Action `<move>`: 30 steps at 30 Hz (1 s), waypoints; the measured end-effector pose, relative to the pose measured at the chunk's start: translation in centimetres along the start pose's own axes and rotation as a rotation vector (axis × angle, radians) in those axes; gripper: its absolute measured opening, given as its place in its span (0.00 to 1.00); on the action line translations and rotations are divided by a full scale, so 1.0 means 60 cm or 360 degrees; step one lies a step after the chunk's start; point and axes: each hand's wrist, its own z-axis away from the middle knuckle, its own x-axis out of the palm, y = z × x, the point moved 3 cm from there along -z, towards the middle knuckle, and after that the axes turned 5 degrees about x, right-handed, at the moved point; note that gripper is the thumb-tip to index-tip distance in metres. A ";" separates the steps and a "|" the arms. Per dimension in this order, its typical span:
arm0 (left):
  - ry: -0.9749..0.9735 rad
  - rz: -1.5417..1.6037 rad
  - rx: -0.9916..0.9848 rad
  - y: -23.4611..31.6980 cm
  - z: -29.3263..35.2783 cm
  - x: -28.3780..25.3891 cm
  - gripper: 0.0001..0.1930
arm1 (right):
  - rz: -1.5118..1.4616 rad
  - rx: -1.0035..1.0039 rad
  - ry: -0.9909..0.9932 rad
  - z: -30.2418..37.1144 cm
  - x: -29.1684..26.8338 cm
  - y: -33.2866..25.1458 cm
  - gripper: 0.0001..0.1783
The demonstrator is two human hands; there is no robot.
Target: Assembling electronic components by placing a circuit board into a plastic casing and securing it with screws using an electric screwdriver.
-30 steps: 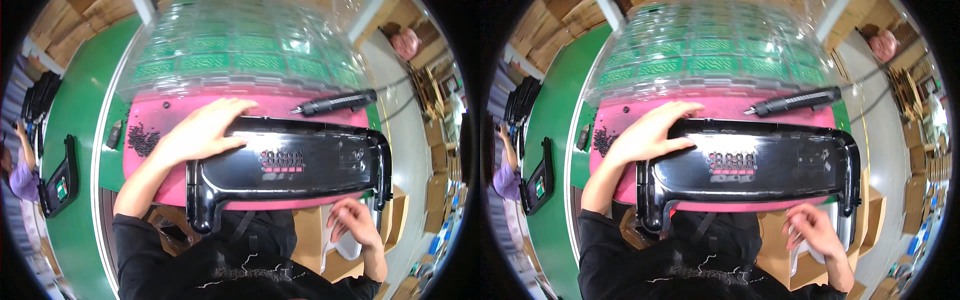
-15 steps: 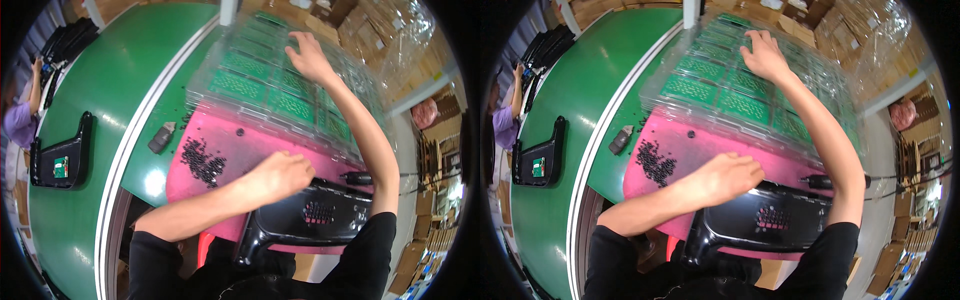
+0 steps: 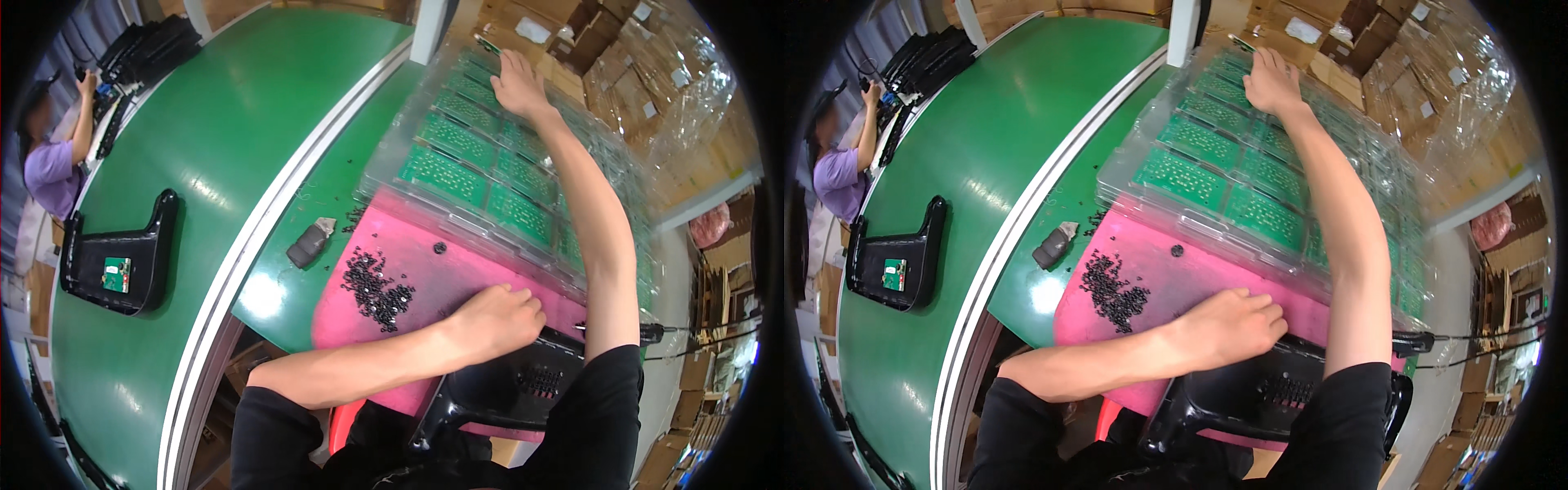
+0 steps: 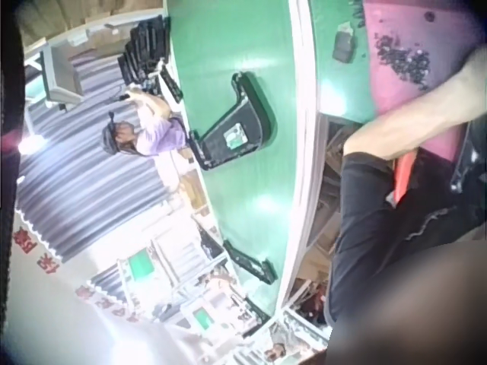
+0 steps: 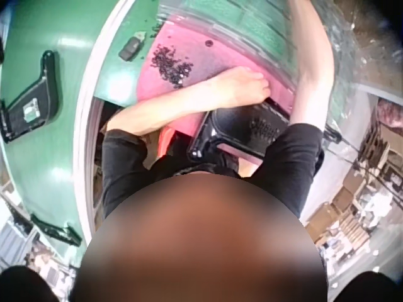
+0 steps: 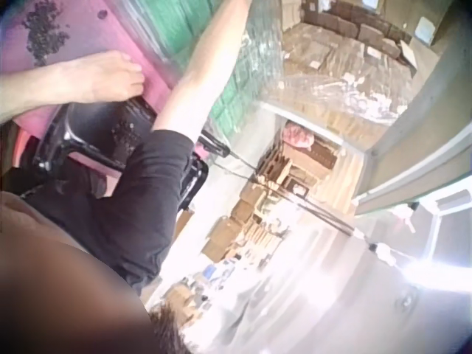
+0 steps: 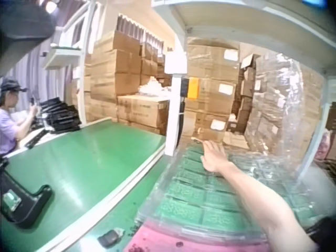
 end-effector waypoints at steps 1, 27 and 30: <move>-0.0014 -0.0006 0.0007 -0.001 0.001 -0.005 0.08 | -0.0028 -0.0238 0.0255 0.020 -0.032 -0.002 0.27; 0.0410 0.0224 0.0493 0.057 0.002 -0.059 0.34 | -0.1596 0.0446 0.0056 0.775 -0.365 0.090 0.10; 0.0271 0.0330 0.0438 0.052 0.011 -0.046 0.33 | -0.1635 0.0359 -0.0248 0.800 -0.349 0.091 0.26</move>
